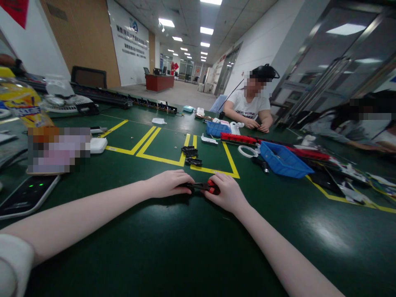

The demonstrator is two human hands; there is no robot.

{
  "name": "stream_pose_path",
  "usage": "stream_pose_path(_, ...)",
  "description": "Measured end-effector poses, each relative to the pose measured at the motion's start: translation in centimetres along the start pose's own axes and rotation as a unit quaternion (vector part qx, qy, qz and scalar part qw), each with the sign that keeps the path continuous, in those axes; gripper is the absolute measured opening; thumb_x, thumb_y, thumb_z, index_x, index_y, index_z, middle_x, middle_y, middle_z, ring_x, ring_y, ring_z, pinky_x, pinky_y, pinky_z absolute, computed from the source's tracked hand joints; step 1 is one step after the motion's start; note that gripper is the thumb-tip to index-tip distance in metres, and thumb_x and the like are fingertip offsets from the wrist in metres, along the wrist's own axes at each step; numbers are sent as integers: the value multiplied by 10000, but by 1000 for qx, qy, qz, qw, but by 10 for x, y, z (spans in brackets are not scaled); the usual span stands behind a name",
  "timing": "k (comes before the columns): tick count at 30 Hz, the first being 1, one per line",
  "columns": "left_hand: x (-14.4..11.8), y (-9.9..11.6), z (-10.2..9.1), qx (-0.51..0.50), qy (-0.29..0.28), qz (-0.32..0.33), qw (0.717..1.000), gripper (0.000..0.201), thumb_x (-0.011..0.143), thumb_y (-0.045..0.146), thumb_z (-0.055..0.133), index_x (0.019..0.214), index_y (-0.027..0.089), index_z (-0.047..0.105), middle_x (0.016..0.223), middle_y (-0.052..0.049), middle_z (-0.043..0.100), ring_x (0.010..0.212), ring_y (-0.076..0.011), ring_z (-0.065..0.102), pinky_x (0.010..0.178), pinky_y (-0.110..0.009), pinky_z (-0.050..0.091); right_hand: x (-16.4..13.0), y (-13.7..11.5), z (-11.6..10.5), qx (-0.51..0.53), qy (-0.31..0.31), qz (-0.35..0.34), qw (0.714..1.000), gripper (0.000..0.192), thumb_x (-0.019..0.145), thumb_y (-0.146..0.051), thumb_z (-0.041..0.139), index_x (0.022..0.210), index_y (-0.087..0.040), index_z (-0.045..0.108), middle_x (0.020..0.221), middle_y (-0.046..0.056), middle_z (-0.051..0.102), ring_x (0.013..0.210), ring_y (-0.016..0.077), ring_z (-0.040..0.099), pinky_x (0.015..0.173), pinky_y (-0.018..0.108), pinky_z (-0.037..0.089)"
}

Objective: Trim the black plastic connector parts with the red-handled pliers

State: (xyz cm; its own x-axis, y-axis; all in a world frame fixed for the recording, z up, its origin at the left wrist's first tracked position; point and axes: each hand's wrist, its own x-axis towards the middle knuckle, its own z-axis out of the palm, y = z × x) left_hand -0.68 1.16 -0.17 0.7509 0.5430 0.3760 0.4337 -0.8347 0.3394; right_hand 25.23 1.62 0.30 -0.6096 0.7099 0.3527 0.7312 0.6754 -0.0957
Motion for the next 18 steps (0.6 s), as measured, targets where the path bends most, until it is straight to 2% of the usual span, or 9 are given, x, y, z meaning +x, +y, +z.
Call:
stream_pose_path(8,0,-1,1,18,-2,6,1000,195,946,338,560,1040,172,601,929,-60,658,841,-182,628,734,-263,461,0,0,-1,2,14,-12,1000,211,788,-373,642,872,-191,577,908,87,619,864,237,548,760,357,434)
stream_pose_path(18,-1,-3,2,15,-1,10,1000,209,933,353,571,1050,183,607,926,-56,661,834,-179,629,714,-258,459,-1,1,1,5,7,-15,1000,201,791,-384,636,853,-204,575,873,75,626,831,233,575,728,349,441)
